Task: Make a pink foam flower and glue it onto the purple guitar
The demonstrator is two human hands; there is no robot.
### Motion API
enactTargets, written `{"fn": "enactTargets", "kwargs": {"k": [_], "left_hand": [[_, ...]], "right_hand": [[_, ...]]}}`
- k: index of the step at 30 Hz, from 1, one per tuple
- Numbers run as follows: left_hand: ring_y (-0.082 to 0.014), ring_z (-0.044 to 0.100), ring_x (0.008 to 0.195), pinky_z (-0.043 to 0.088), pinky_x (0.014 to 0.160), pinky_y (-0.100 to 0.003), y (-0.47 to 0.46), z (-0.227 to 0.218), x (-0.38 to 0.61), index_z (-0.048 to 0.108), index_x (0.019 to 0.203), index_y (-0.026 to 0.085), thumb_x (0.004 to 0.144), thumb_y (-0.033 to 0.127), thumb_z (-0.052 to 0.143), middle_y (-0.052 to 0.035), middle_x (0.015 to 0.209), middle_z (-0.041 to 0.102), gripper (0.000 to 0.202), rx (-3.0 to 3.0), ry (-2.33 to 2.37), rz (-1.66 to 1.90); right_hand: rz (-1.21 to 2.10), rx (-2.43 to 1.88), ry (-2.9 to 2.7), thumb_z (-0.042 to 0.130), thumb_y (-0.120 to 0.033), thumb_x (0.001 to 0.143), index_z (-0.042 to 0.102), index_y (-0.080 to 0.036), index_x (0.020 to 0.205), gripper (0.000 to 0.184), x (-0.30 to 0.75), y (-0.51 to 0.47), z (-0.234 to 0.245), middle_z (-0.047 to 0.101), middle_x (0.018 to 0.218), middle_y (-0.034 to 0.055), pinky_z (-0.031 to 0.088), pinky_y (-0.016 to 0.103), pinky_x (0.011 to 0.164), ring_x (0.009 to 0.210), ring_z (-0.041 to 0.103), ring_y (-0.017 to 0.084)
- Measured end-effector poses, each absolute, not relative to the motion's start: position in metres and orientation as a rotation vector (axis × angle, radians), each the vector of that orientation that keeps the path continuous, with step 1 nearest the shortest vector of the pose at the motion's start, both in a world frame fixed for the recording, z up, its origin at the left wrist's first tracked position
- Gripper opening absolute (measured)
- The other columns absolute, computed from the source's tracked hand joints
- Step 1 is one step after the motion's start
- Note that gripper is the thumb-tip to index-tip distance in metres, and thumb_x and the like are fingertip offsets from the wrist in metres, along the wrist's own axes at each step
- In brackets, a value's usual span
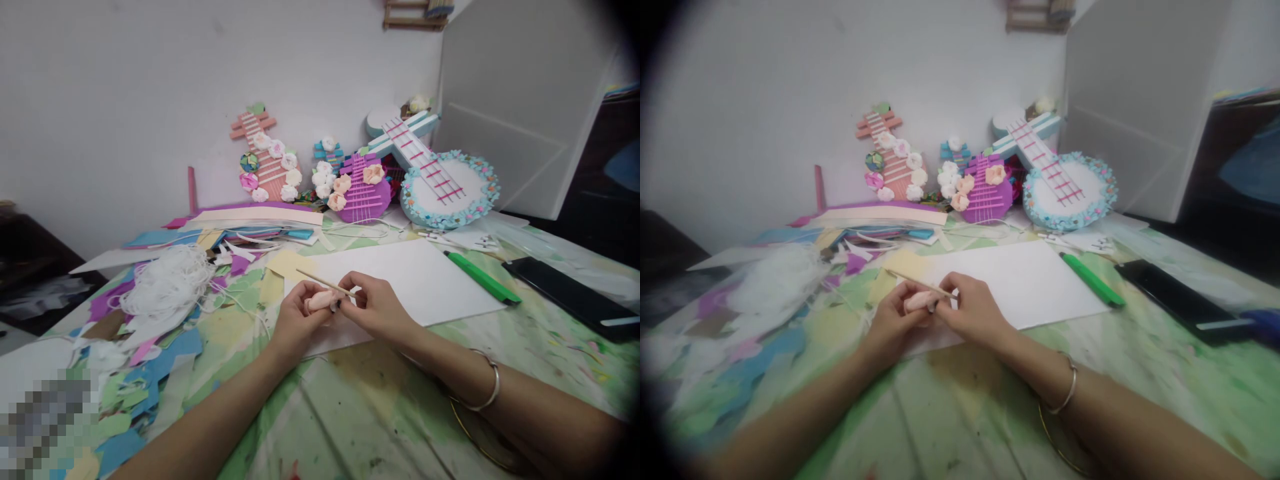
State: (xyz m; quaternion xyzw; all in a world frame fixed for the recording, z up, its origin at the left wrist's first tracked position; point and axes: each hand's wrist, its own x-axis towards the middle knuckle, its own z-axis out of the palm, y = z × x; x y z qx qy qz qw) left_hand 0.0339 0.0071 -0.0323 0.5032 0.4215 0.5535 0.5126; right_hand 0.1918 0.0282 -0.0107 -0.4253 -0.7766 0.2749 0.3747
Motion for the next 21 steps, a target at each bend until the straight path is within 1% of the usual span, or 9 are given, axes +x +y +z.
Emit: {"fn": "enactTargets", "kwargs": {"k": [2,6,11,15,18,21], "left_hand": [[-0.0116,0.057,0.067,0.044,0.057,-0.019,0.006,-0.03,0.035,0.052,0.087,0.016,0.06,0.011,0.067,0.001,0.076,0.061,0.031,1.236,1.04,1.327],[-0.012,0.058,0.069,0.045,0.058,-0.019,0.005,-0.026,0.036,0.054,0.092,0.015,0.065,0.017,0.067,-0.0011,0.08,0.064,0.03,1.233,1.023,1.337],[-0.0098,0.056,0.064,0.043,0.055,-0.017,0.007,-0.029,0.035,0.055,0.092,0.017,0.068,0.017,0.063,0.0019,0.075,0.062,0.026,1.138,1.005,1.387],[-0.0086,0.054,0.064,0.043,0.057,-0.018,0.01,-0.034,0.034,0.054,0.092,0.017,0.07,0.016,0.061,0.0009,0.08,0.061,0.023,1.111,0.976,1.418],[-0.0093,0.054,0.065,0.044,0.059,-0.02,0.012,-0.037,0.033,0.052,0.097,0.017,0.07,0.015,0.06,0.0001,0.082,0.06,0.029,1.078,0.975,1.43],[-0.0107,0.055,0.067,0.045,0.06,-0.022,0.012,-0.036,0.033,0.051,0.1,0.018,0.067,0.013,0.059,-0.0011,0.084,0.061,0.034,1.043,0.953,1.432]], "right_hand": [[0.703,-1.078,-1.992,0.055,-0.021,0.073,0.058,-0.019,0.077,0.005,0.192,0.028,-0.012,0.057,0.067,-0.0041,0.029,0.018,0.049,0.05,0.04,0.006],[0.719,-1.063,-2.009,0.055,-0.019,0.071,0.058,-0.019,0.079,0.008,0.191,0.027,-0.013,0.057,0.068,-0.0044,0.029,0.018,0.05,0.051,0.041,0.006],[0.732,-1.075,-2.015,0.054,-0.013,0.066,0.058,-0.019,0.08,0.016,0.191,0.028,-0.013,0.058,0.069,-0.0046,0.03,0.018,0.05,0.051,0.042,0.006],[0.749,-1.101,-1.968,0.052,-0.017,0.071,0.057,-0.019,0.079,0.01,0.192,0.027,-0.01,0.058,0.069,-0.0044,0.03,0.019,0.049,0.05,0.042,0.006],[0.778,-1.131,-1.929,0.052,-0.019,0.073,0.057,-0.018,0.077,0.006,0.191,0.027,-0.008,0.056,0.065,-0.0048,0.03,0.019,0.048,0.049,0.041,0.006],[0.809,-1.124,-1.916,0.052,-0.018,0.073,0.058,-0.018,0.078,0.008,0.191,0.027,-0.008,0.056,0.064,-0.0049,0.029,0.019,0.048,0.05,0.041,0.007]]}}
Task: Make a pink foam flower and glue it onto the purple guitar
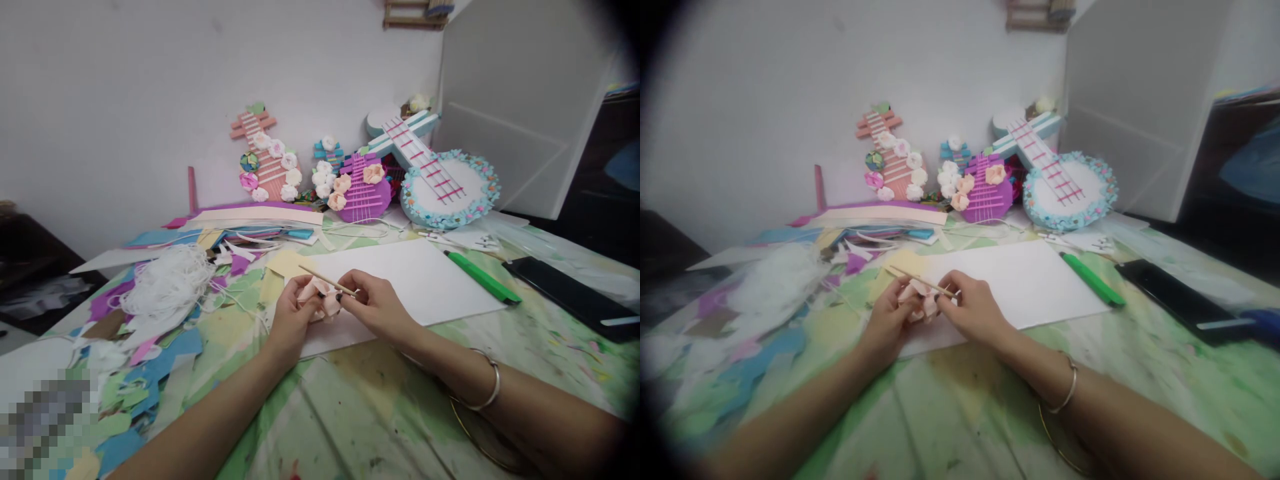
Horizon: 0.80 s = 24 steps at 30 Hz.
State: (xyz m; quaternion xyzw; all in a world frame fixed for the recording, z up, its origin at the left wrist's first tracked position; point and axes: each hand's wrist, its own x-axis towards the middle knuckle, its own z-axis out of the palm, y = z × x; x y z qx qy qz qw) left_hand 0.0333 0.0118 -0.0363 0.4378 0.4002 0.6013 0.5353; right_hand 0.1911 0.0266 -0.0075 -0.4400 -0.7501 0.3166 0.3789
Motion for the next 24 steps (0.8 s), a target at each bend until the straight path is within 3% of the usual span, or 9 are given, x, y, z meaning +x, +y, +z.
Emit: {"fn": "enactTargets", "kwargs": {"k": [9,16,24], "left_hand": [[-0.0132,0.057,0.068,0.045,0.06,-0.023,0.007,-0.027,0.034,0.052,0.094,0.017,0.052,0.006,0.062,0.0002,0.079,0.062,0.044,0.894,0.885,1.366],[-0.0112,0.057,0.066,0.043,0.062,-0.022,0.009,-0.029,0.034,0.058,0.087,0.015,0.052,0.007,0.068,0.0004,0.078,0.063,0.038,0.913,0.9,1.3],[-0.0111,0.056,0.067,0.042,0.063,-0.022,0.01,-0.027,0.031,0.059,0.083,0.013,0.055,0.012,0.074,-0.0003,0.075,0.063,0.032,0.869,0.8,1.316]], "right_hand": [[0.656,-1.103,-1.903,0.051,-0.014,0.073,0.059,-0.018,0.078,0.01,0.194,0.03,-0.008,0.055,0.064,-0.0044,0.031,0.02,0.052,0.054,0.043,0.008],[0.626,-1.06,-1.857,0.052,-0.014,0.072,0.059,-0.018,0.079,0.011,0.196,0.03,-0.004,0.055,0.063,-0.0038,0.03,0.021,0.049,0.05,0.041,0.007],[0.729,-1.108,-1.841,0.06,-0.031,0.075,0.057,-0.017,0.08,0.015,0.195,0.028,0.001,0.056,0.071,-0.002,0.028,0.02,0.046,0.048,0.037,0.006]]}}
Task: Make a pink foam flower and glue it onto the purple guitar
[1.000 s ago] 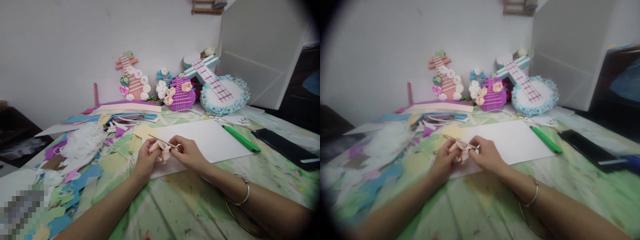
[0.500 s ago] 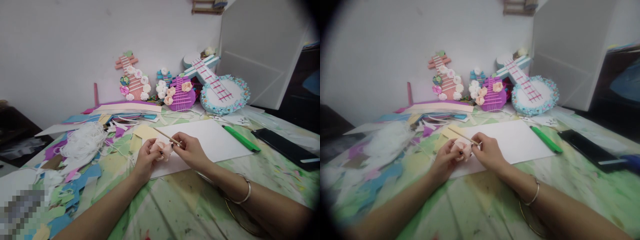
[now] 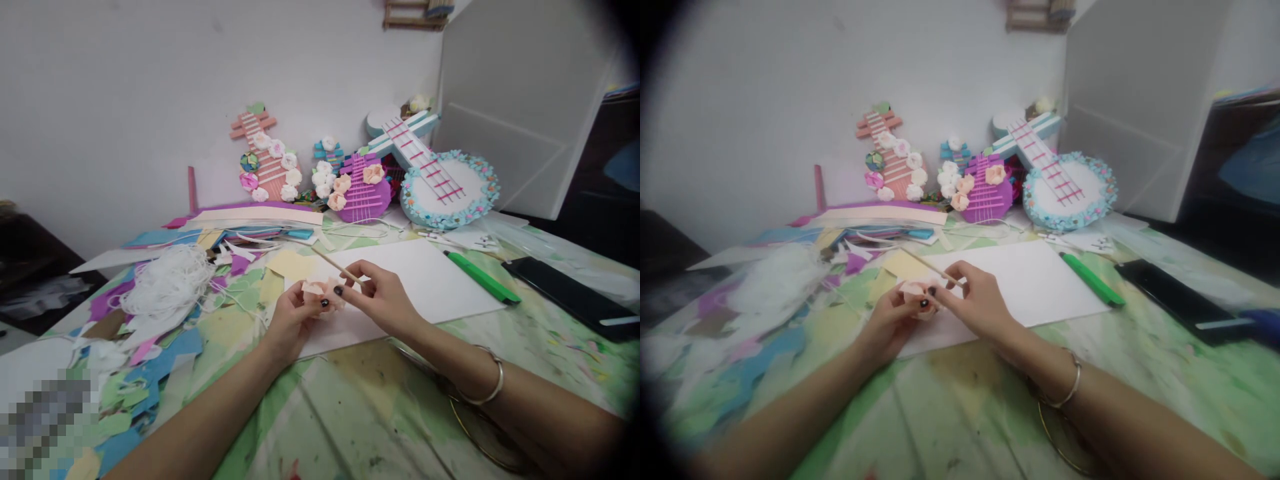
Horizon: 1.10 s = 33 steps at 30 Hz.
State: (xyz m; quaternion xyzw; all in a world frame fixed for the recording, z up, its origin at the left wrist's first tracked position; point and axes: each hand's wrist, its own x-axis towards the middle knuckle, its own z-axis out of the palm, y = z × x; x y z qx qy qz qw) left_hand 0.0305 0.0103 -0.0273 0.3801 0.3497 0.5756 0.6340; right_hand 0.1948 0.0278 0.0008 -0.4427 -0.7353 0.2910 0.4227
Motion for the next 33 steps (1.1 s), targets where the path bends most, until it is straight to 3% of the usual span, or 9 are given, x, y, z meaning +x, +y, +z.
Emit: {"fn": "enactTargets", "kwargs": {"k": [8,13,18,28,33], "left_hand": [[-0.0113,0.056,0.069,0.041,0.065,-0.022,0.006,-0.028,0.034,0.057,0.083,0.015,0.057,0.012,0.075,-0.0003,0.077,0.062,0.032,0.913,0.748,1.275],[-0.0109,0.056,0.068,0.041,0.064,-0.021,0.007,-0.028,0.032,0.055,0.083,0.016,0.055,0.007,0.071,0.0008,0.075,0.061,0.033,0.917,0.744,1.293],[-0.0118,0.058,0.065,0.043,0.062,-0.022,0.008,-0.028,0.033,0.056,0.086,0.016,0.055,0.013,0.071,0.0,0.074,0.063,0.035,0.907,0.807,1.323],[-0.0107,0.057,0.063,0.044,0.059,-0.02,0.007,-0.03,0.031,0.055,0.094,0.017,0.062,0.014,0.066,0.0003,0.076,0.063,0.034,1.029,0.826,1.319],[-0.0124,0.057,0.063,0.045,0.06,-0.023,0.01,-0.034,0.03,0.059,0.085,0.015,0.062,0.015,0.062,-0.0008,0.074,0.063,0.023,1.011,0.828,1.34]], "right_hand": [[0.623,-1.003,-1.971,0.06,-0.024,0.075,0.057,-0.018,0.077,0.007,0.191,0.027,-0.009,0.054,0.074,-0.0012,0.029,0.02,0.05,0.055,0.039,0.007],[0.621,-1.002,-1.982,0.059,-0.025,0.076,0.057,-0.017,0.075,0.008,0.192,0.028,-0.011,0.05,0.068,-0.002,0.028,0.02,0.049,0.054,0.039,0.007],[0.63,-1.011,-2.01,0.057,-0.023,0.076,0.056,-0.018,0.074,0.006,0.192,0.027,-0.01,0.048,0.059,-0.0043,0.027,0.019,0.05,0.051,0.039,0.007],[0.715,-0.955,-2.056,0.053,-0.02,0.078,0.058,-0.018,0.081,0.006,0.192,0.026,-0.009,0.058,0.071,-0.003,0.03,0.019,0.051,0.052,0.043,0.006],[0.701,-0.965,-2.04,0.052,-0.017,0.077,0.059,-0.018,0.082,0.009,0.193,0.027,-0.01,0.059,0.071,-0.0021,0.031,0.019,0.052,0.055,0.045,0.008]]}}
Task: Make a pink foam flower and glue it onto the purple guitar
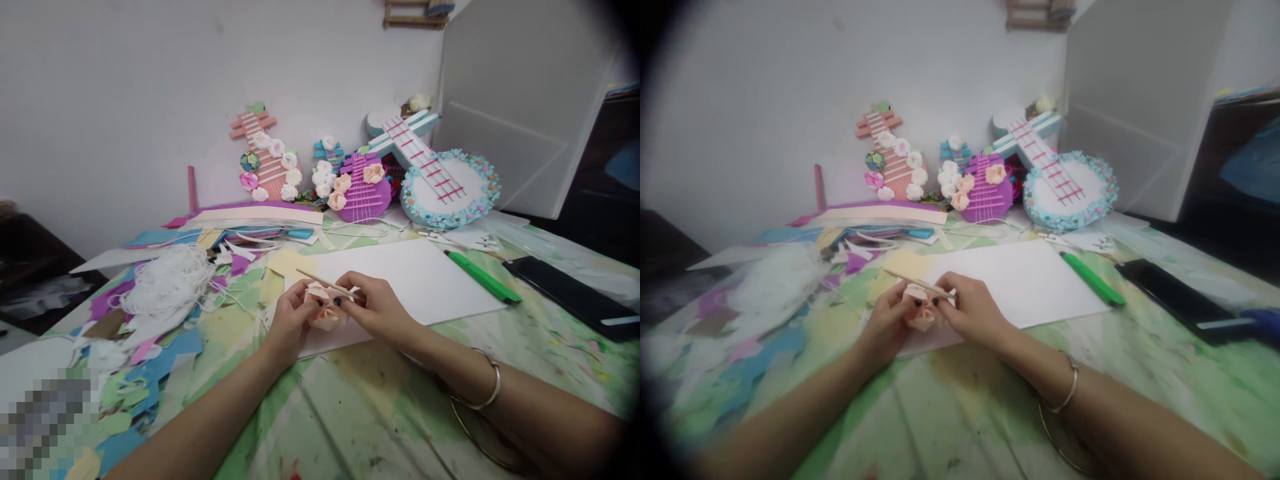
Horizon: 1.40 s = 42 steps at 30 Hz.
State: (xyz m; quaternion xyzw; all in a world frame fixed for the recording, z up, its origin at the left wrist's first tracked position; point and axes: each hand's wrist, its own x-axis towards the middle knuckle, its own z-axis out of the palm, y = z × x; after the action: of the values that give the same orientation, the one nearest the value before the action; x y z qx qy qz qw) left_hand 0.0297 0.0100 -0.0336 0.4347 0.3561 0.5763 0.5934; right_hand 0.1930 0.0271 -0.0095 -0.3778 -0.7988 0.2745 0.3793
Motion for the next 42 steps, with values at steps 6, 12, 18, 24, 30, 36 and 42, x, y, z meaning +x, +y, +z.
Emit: {"fn": "enactTargets", "kwargs": {"k": [6,12,18,24,30,36,42], "left_hand": [[-0.0137,0.058,0.066,0.046,0.063,-0.024,0.012,-0.037,0.026,0.064,0.085,0.016,0.066,0.024,0.067,-0.0013,0.076,0.065,0.021,1.098,0.923,1.39],[-0.0128,0.057,0.062,0.045,0.061,-0.023,0.012,-0.031,0.026,0.067,0.078,0.016,0.061,0.021,0.071,-0.0001,0.069,0.065,0.019,1.164,1.077,1.414],[-0.0135,0.059,0.064,0.045,0.06,-0.023,0.01,-0.027,0.027,0.072,0.084,0.016,0.062,0.018,0.068,-0.0025,0.077,0.069,0.023,1.261,1.314,1.498],[-0.0162,0.06,0.076,0.046,0.066,-0.024,0.006,-0.027,0.028,0.069,0.095,0.016,0.062,0.017,0.065,-0.0051,0.094,0.069,0.033,1.355,1.216,1.476],[-0.0136,0.057,0.067,0.044,0.06,-0.022,0.009,-0.032,0.026,0.066,0.09,0.013,0.06,0.017,0.067,-0.0018,0.078,0.066,0.03,1.265,1.017,1.283],[-0.0108,0.055,0.063,0.042,0.058,-0.02,0.01,-0.029,0.027,0.063,0.084,0.013,0.063,0.017,0.069,-0.0007,0.072,0.064,0.022,1.131,0.941,1.339],[-0.0118,0.058,0.065,0.045,0.061,-0.021,0.009,-0.027,0.028,0.059,0.082,0.014,0.058,0.012,0.071,-0.0026,0.074,0.066,0.026,0.947,0.801,1.349]], "right_hand": [[0.682,-0.998,-2.041,0.051,-0.013,0.076,0.06,-0.018,0.082,0.012,0.193,0.027,-0.008,0.061,0.073,-0.0004,0.033,0.019,0.053,0.06,0.05,0.01],[0.649,-1.0,-2.058,0.052,-0.016,0.077,0.061,-0.018,0.082,0.01,0.194,0.027,-0.008,0.061,0.071,-0.0011,0.032,0.02,0.054,0.057,0.048,0.009],[0.526,-0.981,-2.121,0.053,-0.011,0.074,0.061,-0.017,0.08,0.012,0.193,0.028,-0.011,0.061,0.071,-0.0015,0.031,0.021,0.057,0.058,0.046,0.009],[0.481,-0.979,-2.141,0.054,-0.015,0.077,0.061,-0.017,0.081,0.009,0.193,0.028,-0.011,0.061,0.072,-0.0007,0.032,0.022,0.058,0.06,0.047,0.01],[0.517,-0.917,-2.113,0.054,-0.017,0.08,0.064,-0.018,0.088,0.013,0.193,0.029,-0.011,0.064,0.079,0.0008,0.034,0.022,0.06,0.063,0.05,0.01],[0.557,-1.036,-2.054,0.059,-0.033,0.079,0.06,-0.018,0.089,0.018,0.192,0.027,-0.007,0.063,0.079,0.0001,0.032,0.021,0.054,0.056,0.046,0.008],[0.632,-1.071,-2.026,0.06,-0.032,0.077,0.06,-0.018,0.082,0.016,0.191,0.027,-0.006,0.062,0.074,-0.0012,0.03,0.02,0.051,0.053,0.043,0.007]]}}
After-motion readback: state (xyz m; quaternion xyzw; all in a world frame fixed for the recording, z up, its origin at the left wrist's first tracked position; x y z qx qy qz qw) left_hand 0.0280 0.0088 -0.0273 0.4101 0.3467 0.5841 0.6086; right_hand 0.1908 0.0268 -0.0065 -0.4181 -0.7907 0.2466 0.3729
